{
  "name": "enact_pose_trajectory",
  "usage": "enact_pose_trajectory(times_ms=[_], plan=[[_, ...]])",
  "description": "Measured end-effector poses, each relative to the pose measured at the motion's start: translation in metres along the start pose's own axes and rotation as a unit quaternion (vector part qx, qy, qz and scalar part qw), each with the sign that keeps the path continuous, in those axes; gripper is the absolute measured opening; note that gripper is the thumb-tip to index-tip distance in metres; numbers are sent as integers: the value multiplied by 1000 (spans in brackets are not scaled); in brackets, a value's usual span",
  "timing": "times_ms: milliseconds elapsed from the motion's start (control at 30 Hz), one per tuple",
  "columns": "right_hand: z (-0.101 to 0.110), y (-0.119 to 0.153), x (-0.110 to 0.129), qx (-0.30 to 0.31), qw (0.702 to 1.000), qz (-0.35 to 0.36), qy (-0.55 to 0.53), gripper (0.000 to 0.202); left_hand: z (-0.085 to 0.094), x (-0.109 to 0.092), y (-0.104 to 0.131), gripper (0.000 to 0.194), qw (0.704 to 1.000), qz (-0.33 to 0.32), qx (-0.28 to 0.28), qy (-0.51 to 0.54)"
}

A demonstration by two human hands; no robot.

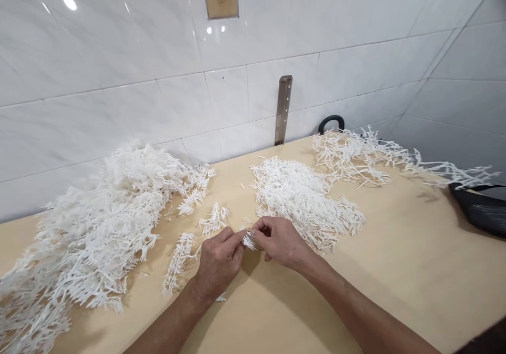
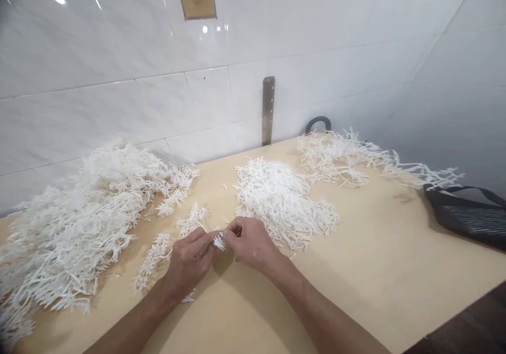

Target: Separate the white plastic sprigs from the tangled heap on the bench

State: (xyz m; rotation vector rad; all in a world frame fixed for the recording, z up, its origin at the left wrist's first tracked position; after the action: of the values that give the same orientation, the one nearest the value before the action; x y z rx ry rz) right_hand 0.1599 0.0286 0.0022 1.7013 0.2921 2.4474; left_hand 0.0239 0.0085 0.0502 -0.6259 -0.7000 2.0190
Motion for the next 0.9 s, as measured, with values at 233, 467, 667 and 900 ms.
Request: enact_pose_trajectory(times_ms=[233, 467, 667, 900], plan=[[3, 5, 12, -50, 995, 53, 75, 18, -1, 0, -1, 30, 1000, -4, -5, 17], [-1, 11, 23, -111, 972, 123, 169, 17, 0, 1, -2, 29, 999, 4, -13, 29], [1, 7, 24, -167, 948, 161, 220, 17, 7, 10, -1, 29, 995, 37, -53, 81], [56, -7, -9, -197, 979, 3, 47, 12, 11, 22, 3, 23, 985, 63, -96, 129]])
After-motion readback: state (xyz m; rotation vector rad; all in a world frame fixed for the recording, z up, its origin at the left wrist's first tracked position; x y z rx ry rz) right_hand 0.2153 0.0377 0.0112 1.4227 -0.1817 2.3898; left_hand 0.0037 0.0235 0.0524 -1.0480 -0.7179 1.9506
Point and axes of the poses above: each hand's wrist, its own y-axis away from the middle knuckle, its own z-axis out of the back of the hand, x = y × z, the point moved 9 cm from there along -y, towards the middle knuckle, and after that the axes turned 10 degrees about -z, right-handed, at the moved point
